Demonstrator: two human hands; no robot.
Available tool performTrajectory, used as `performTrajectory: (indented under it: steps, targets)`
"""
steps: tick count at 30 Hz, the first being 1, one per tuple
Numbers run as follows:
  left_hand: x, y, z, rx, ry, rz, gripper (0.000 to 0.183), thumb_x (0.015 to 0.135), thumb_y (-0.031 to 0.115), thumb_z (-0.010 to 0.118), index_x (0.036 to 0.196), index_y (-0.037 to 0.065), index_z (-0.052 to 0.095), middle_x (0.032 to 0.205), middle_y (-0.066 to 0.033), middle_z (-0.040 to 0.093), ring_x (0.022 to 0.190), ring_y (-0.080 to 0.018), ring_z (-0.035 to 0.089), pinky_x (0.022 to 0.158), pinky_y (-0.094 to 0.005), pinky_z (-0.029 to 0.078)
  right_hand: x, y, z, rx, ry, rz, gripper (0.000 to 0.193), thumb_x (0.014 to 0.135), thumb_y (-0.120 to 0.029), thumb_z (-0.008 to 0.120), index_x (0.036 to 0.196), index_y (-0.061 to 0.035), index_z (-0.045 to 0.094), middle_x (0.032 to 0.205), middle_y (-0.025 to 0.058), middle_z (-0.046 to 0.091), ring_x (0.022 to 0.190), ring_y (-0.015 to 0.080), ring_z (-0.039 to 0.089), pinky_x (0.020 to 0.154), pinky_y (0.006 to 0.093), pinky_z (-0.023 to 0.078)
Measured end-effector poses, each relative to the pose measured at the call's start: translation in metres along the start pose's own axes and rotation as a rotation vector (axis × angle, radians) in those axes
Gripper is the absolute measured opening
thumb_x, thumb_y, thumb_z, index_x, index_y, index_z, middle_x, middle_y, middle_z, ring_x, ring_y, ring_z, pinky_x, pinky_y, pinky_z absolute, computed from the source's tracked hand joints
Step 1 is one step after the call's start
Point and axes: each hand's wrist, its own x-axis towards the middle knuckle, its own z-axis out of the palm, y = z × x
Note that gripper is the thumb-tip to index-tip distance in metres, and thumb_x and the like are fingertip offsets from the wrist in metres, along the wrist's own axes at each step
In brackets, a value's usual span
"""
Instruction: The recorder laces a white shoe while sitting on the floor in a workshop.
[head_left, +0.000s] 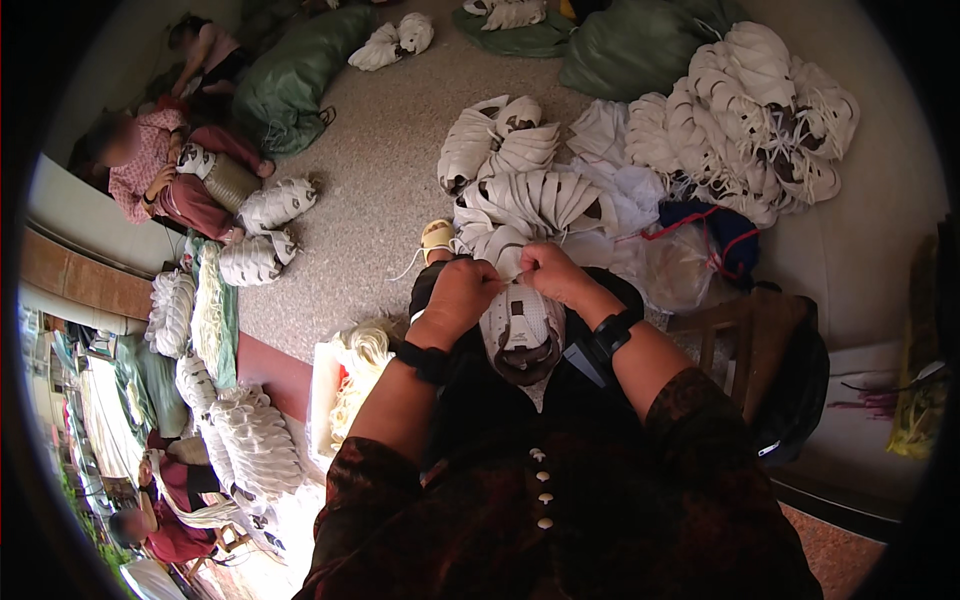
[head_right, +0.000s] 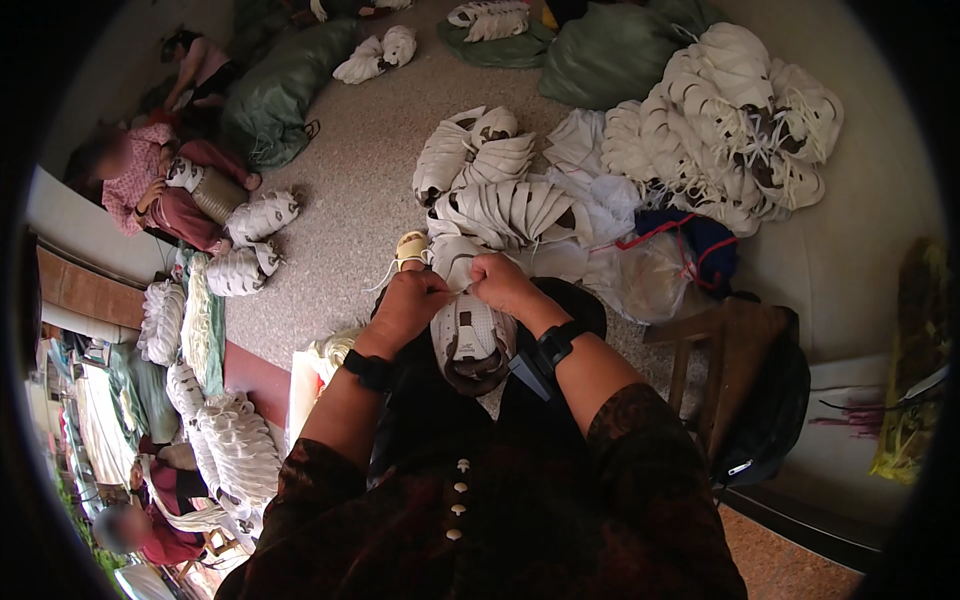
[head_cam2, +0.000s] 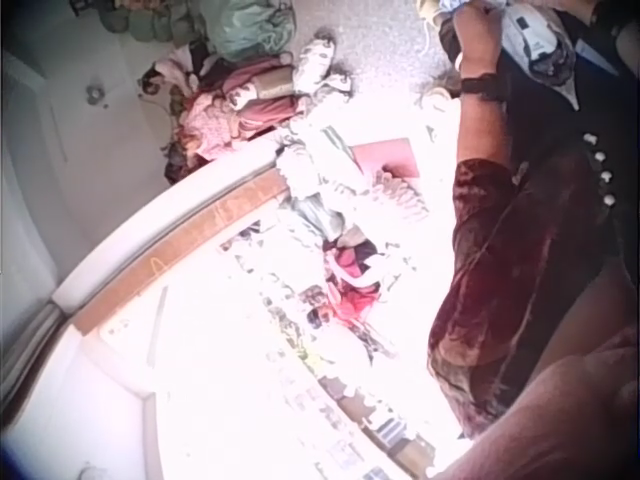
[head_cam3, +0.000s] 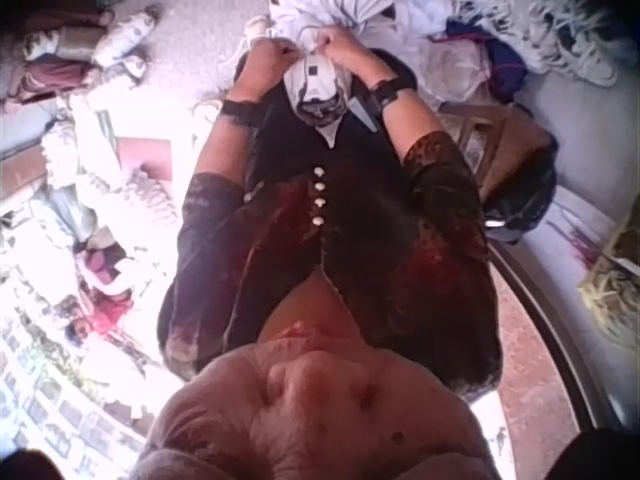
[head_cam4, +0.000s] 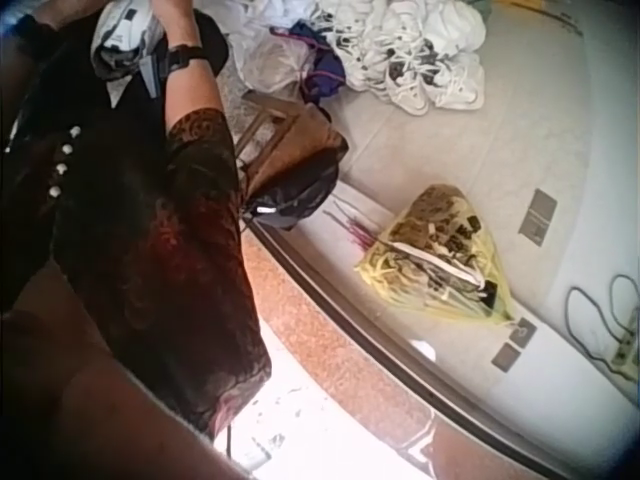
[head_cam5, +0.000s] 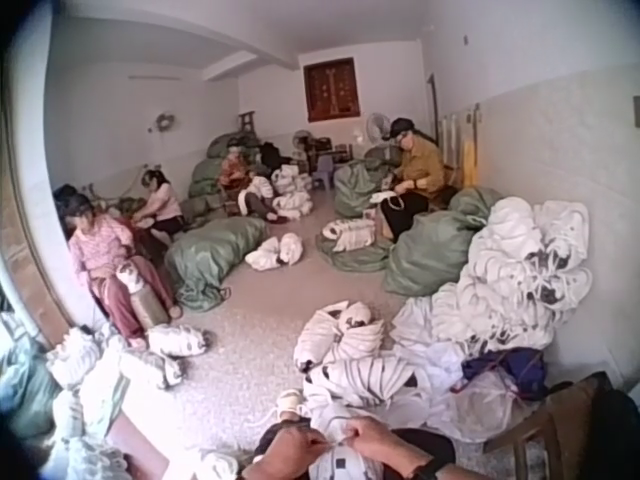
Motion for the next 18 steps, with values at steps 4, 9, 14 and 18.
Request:
performTrajectory:
  steps: [4, 9, 14, 18]
  targets:
    - [0.013, 0.002, 0.002, 0.184, -0.087, 0.029, 0.009, 0.069, 0.009, 0.065, 0.072, 0.001, 0.064, 0.071, -0.0153, 0.063, 0.068, -0.0299, 0.061, 0.065, -0.0355, 0.048, 0.000, 0.004, -0.001, 0.045, 0.012, 0.014, 0.018, 0.063, -0.007, 0.069, 0.065, -0.0024, 0.051, 0.057, 0.0064, 0.051, 0.056, 0.0152, 0.048, 0.054, 0.0314, 0.041]
    - [0.025, 0.007, 0.006, 0.386, -0.147, 0.006, 0.011, 0.069, 0.012, 0.064, 0.070, 0.001, 0.064, 0.074, -0.0169, 0.063, 0.072, -0.0313, 0.062, 0.068, -0.0378, 0.049, -0.001, 0.005, -0.002, 0.046, 0.006, -0.009, 0.018, 0.063, -0.008, 0.068, 0.065, -0.0028, 0.051, 0.058, 0.0062, 0.052, 0.056, 0.0149, 0.048, 0.054, 0.0312, 0.041]
    - [0.030, 0.013, 0.004, 0.440, -0.211, -0.011, 0.018, 0.072, 0.019, 0.063, 0.072, 0.001, 0.066, 0.078, -0.0187, 0.064, 0.078, -0.0326, 0.064, 0.071, -0.0408, 0.050, 0.000, 0.007, -0.002, 0.048, 0.022, -0.043, 0.017, 0.063, -0.007, 0.068, 0.065, -0.0028, 0.051, 0.059, 0.0059, 0.052, 0.057, 0.0146, 0.048, 0.054, 0.0308, 0.040]
    - [0.031, 0.012, 0.004, 0.457, -0.235, -0.024, 0.019, 0.073, 0.019, 0.061, 0.074, 0.000, 0.066, 0.079, -0.0189, 0.064, 0.079, -0.0329, 0.063, 0.073, -0.0412, 0.049, -0.001, 0.004, -0.002, 0.069, 0.004, -0.036, 0.018, 0.063, -0.007, 0.068, 0.065, -0.0025, 0.051, 0.058, 0.0057, 0.051, 0.057, 0.0140, 0.047, 0.054, 0.0305, 0.040]
